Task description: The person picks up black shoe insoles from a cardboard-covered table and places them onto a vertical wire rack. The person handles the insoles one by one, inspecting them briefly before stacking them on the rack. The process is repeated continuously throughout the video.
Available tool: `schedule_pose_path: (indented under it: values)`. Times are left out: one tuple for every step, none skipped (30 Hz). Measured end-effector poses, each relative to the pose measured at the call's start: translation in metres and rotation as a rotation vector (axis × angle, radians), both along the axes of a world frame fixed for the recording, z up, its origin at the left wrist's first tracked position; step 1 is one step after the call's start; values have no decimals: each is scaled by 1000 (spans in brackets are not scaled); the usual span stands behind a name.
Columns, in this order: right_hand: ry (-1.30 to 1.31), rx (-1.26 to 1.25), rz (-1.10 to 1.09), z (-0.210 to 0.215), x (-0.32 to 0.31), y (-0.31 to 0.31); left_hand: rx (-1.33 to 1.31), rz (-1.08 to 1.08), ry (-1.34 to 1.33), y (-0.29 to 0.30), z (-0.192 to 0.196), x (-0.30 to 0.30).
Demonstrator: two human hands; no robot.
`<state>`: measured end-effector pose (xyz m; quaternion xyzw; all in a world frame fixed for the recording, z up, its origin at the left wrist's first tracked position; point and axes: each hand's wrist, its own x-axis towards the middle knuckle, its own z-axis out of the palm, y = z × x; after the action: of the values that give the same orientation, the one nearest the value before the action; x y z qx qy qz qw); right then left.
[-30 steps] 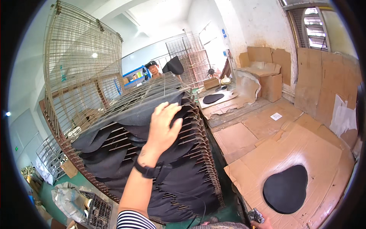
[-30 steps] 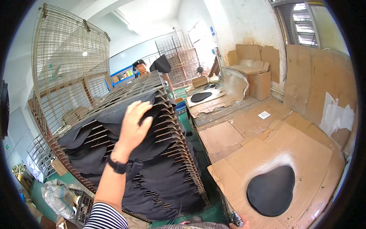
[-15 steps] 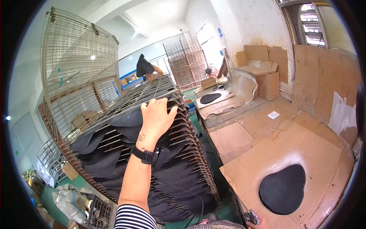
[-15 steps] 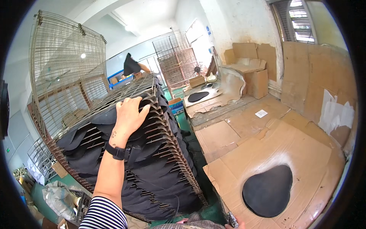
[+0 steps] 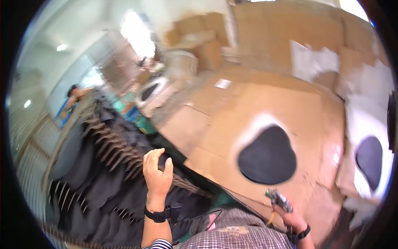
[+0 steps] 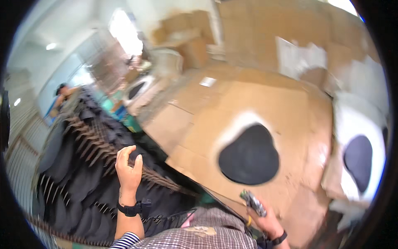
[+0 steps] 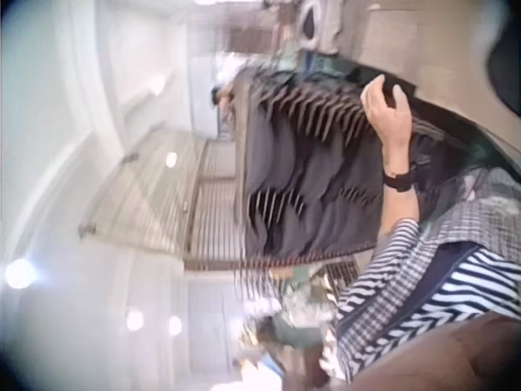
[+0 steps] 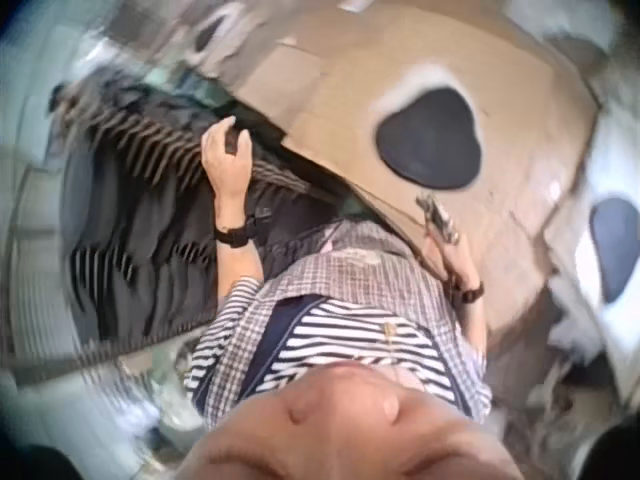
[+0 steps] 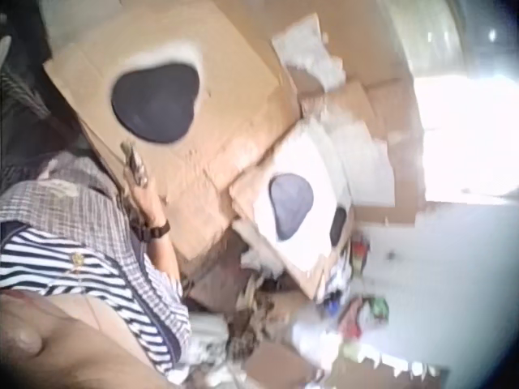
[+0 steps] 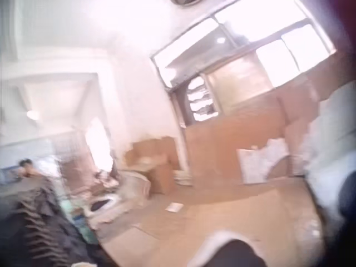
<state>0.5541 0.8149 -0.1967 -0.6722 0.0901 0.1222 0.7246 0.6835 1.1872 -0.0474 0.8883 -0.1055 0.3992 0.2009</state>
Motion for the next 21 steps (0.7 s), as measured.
schedule_pose_path:
  values:
    - [-57, -16, -20, -5, -7, -8, -17, -36, 54, -2, -21, 10]
    - [-79, -14, -111, 6, -11, -10, 15, -59, 48, -5, -26, 17]
    - [-98, -14, -190, 18, -22, -10, -18, -99, 57, -11, -38, 23]
    - [-106, 7, -276, 27, -28, -10, -12, -146, 41, -15, -36, 30]
    - [-126, 28, -349, 34, -37, -10, -7, -179, 14, -20, -31, 39]
    - [-145, 25, -472, 37, -46, -5, -26, -214, -15, -24, -26, 47]
    - [-163, 22, -423, 26, -62, -15, -46, -233, -45, -21, -16, 47]
    - [-234, -75, -451, 21, -68, -12, -87, -271, -61, -23, -12, 53]
    - [-122, -32, -549, 63, -70, 16, -111, -315, -71, -28, -7, 55]
    - [-118, -73, -508, 61, -74, 19, -117, -332, -77, -25, -6, 56]
    - [-100, -153, -469, 68, -68, 26, -110, -340, -69, -17, -10, 53]
    - [-85, -234, -437, 81, -63, 35, -142, -364, -46, -10, -11, 49]
    - [-65, -323, -420, 95, -58, 48, -142, -362, -32, -3, -18, 48]
    - [-114, -333, -471, 115, -51, 64, -142, -370, -11, 2, -26, 48]
    - [-111, -388, -460, 127, -45, 69, -142, -384, 12, 6, -35, 49]
    - [-107, -428, -414, 139, -40, 72, -128, -359, 37, 19, -38, 40]
    - [-88, -490, -428, 147, -40, 75, -145, -369, 80, 19, -47, 44]
    - [-111, -441, -465, 153, -39, 79, -159, -383, 126, 22, -55, 49]
    - [-302, -309, -656, 107, -44, 64, -175, -452, 159, 11, -54, 53]
    - [-419, -336, -477, 121, -43, 61, -151, -431, 201, 13, -64, 50]
    - [-301, -264, -511, 101, -59, 46, -184, -432, 290, 13, -71, 53]
